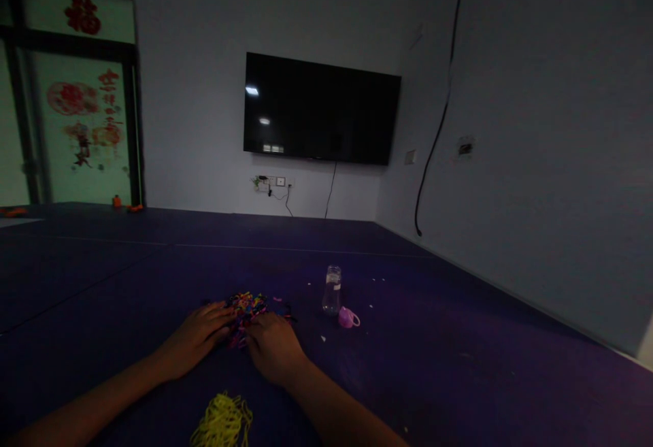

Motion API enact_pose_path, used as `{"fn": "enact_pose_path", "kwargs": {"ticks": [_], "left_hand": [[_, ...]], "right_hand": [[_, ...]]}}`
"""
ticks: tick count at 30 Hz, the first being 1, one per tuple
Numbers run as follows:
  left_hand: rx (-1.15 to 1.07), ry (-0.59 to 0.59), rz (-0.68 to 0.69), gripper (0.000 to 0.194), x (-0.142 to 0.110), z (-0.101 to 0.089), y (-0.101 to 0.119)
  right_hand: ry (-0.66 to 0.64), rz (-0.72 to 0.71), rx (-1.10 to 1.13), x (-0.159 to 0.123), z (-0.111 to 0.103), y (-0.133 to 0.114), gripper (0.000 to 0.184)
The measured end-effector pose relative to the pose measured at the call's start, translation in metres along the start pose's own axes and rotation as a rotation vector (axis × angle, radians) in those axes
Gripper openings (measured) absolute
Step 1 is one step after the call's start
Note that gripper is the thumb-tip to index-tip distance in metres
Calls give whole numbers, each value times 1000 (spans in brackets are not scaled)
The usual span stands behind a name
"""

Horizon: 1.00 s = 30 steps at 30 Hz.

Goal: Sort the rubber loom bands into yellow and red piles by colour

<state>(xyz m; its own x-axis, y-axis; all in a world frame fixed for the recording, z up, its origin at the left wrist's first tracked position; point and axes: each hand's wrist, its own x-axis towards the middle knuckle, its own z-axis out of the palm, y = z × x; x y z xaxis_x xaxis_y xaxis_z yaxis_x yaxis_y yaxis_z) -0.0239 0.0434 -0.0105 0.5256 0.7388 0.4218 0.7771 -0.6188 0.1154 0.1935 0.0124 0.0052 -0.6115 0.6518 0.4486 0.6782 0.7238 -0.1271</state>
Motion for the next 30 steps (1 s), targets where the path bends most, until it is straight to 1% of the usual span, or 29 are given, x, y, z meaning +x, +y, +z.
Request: {"fn": "enact_pose_path", "kwargs": {"ticks": [7,11,18,20,22,24,27,30], "left_hand": [[16,95,16,28,-1,-5,3],[36,117,-20,26,-1,-8,4],[47,196,-117,25,-1,-12,3],[24,239,-125,26,0,-12,1],[-8,267,-101,28,0,-12,1],[-31,248,-45,29,0,-11,2],[-37,171,32,29,1,-9,3],[-17,140,10,27,1,-7,4]], "right_hand": [[-3,2,-3,0,0,0,25],[-11,0,-13,0,0,-1,24],[3,0,-9,0,0,-1,26],[8,2,0,0,0,-1,26],[5,7,1,-1,1,-1,25],[0,9,-5,0,1,0,25],[-6,13,-17,0,1,-1,24],[-1,21,-12,0,0,-1,26]]}}
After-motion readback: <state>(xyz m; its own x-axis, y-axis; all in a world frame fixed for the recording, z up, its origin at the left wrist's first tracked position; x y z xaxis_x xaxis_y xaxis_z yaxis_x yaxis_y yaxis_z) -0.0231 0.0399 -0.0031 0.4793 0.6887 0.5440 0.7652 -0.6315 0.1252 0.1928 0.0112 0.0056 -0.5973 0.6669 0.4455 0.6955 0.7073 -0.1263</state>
